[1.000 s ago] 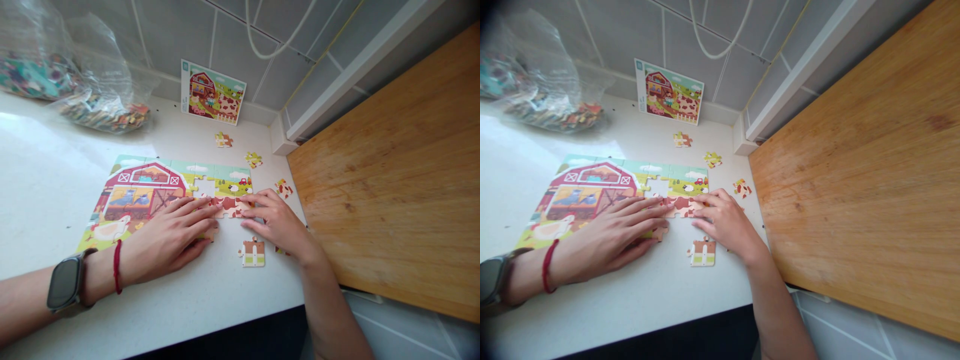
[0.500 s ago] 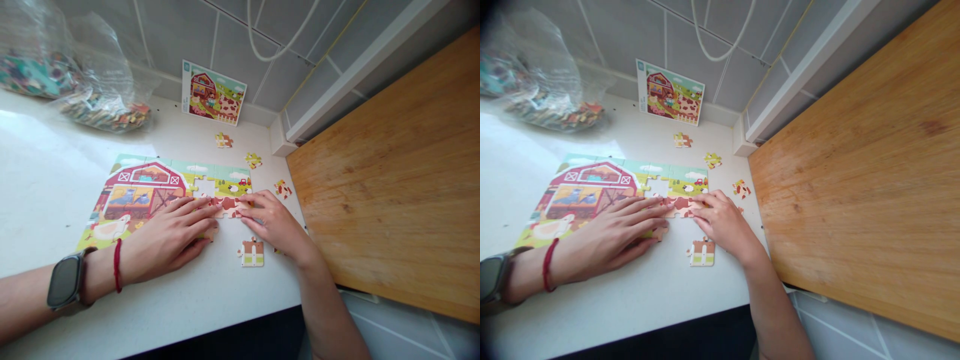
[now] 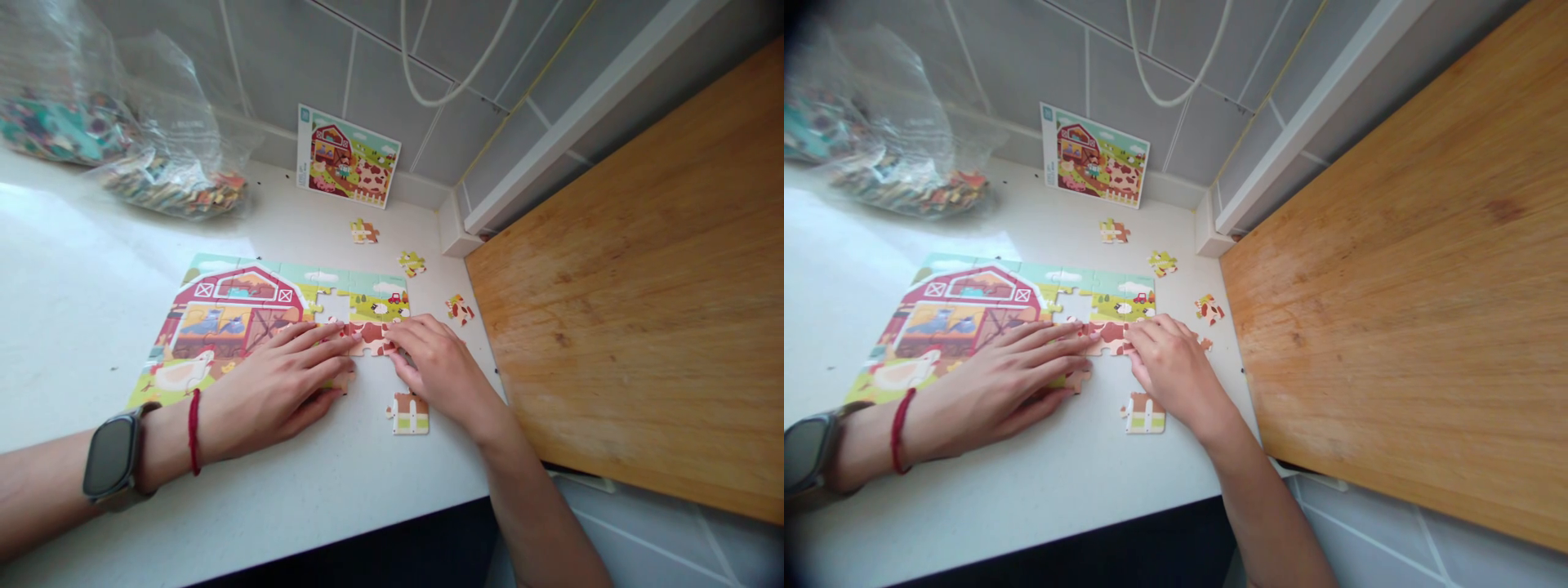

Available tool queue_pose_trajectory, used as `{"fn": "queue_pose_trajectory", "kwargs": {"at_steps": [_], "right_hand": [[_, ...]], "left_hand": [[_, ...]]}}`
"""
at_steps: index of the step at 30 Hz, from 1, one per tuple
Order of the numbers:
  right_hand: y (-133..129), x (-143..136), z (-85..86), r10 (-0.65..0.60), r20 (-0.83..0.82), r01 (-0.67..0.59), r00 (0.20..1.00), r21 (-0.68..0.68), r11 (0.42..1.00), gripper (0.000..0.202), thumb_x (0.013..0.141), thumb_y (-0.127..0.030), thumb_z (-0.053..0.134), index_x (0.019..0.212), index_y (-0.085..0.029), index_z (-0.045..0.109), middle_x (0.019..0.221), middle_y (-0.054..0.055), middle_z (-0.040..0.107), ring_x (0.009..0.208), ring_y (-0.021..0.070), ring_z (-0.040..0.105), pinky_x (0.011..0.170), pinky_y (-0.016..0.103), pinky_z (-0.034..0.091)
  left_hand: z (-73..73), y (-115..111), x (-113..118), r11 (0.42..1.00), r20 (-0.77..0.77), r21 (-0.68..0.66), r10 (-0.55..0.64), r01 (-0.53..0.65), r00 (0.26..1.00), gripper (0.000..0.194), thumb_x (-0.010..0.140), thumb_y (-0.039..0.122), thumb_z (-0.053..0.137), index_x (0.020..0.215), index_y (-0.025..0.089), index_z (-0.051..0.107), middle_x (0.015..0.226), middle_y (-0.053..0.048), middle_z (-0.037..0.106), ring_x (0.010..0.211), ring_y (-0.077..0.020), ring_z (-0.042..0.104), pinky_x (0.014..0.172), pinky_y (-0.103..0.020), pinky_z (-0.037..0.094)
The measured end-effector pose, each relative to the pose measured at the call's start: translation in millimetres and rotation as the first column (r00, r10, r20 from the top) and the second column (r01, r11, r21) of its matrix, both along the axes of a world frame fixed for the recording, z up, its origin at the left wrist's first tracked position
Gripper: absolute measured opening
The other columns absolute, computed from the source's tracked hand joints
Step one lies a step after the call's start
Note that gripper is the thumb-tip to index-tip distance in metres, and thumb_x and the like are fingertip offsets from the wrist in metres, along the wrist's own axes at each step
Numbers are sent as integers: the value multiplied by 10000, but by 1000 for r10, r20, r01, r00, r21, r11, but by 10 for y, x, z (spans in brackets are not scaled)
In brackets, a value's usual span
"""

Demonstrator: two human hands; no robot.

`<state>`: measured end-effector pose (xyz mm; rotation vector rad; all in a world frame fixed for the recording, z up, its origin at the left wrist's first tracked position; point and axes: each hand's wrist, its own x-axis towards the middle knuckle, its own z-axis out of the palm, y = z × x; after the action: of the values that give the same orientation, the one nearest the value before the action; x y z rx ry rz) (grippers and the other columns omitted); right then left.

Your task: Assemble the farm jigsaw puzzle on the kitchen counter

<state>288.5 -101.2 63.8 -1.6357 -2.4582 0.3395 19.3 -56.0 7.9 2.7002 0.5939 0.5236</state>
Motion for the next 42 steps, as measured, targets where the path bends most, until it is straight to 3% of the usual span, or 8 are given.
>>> {"fn": "queue_pose_trajectory", "kwargs": {"at_steps": [9, 13, 15, 20, 32, 36, 42], "right_hand": [[24, 73, -42, 9, -141, -12, 990, -20, 1000, 319, 986, -224, 688, 1302, -247, 724, 1291, 93, 711, 1258, 286, 599, 1089, 492, 531], [74, 274, -17, -153, -267, 180, 952, 83, 980, 282, 1004, -253, 660, 1273, -252, 743, 1269, 99, 683, 1214, 270, 638, 1091, 486, 526], [85, 339, -12, -208, -239, 235, 949, 91, 968, 265, 1001, -258, 660, 1245, -256, 763, 1214, 103, 680, 1177, 280, 649, 1072, 502, 532], [60, 313, -31, -120, -90, 116, 989, -46, 992, 375, 969, -405, 731, 1329, -298, 735, 1329, 105, 634, 1280, 307, 603, 1102, 517, 531], [23, 209, -8, -126, 4, 126, 992, -22, 992, 346, 971, -441, 723, 1273, -276, 758, 1281, 114, 632, 1231, 321, 622, 1080, 525, 546], [39, 218, -9, -142, -36, 141, 989, -43, 989, 375, 942, -429, 762, 1283, -275, 742, 1278, 104, 630, 1233, 310, 621, 1081, 503, 543], [81, 252, -44, -186, -116, 177, 976, -86, 981, 608, 874, -395, 839, 1433, -297, 622, 1260, 88, 649, 1226, 309, 627, 1066, 497, 542]], "left_hand": [[-2, -3, 4, 1000, 4, -12, 5, -5, 1000, 304, 1061, 354, 537, 1314, 280, 688, 1595, -32, 561, 1472, -305, 519, 1260, -505, 358], [0, -4, -1, 1000, 12, -1, 6, -6, 1000, 309, 1067, 352, 527, 1323, 273, 683, 1588, -29, 569, 1485, -299, 506, 1266, -497, 355], [1, -4, -2, 1000, 13, 5, 4, -4, 1000, 309, 1067, 347, 525, 1321, 271, 685, 1583, -27, 574, 1479, -302, 513, 1261, -496, 364], [5, -4, -4, 1000, 16, -2, -2, 2, 1000, 315, 1058, 335, 539, 1335, 277, 678, 1599, -27, 557, 1483, -306, 509, 1256, -500, 373], [-2, -1, -6, 1000, 4, -6, -4, 4, 1000, 311, 1060, 336, 535, 1333, 281, 674, 1602, -24, 552, 1484, -302, 507, 1253, -499, 371], [-2, -1, -1, 1000, 0, 0, -5, 5, 1000, 321, 1061, 341, 538, 1348, 283, 667, 1607, -24, 546, 1496, -301, 493, 1253, -503, 374], [-9, -1, -5, 1000, 15, -19, -1, 1, 1000, 322, 1055, 342, 551, 1346, 290, 677, 1593, -27, 564, 1501, -296, 489, 1280, -496, 345]]}}
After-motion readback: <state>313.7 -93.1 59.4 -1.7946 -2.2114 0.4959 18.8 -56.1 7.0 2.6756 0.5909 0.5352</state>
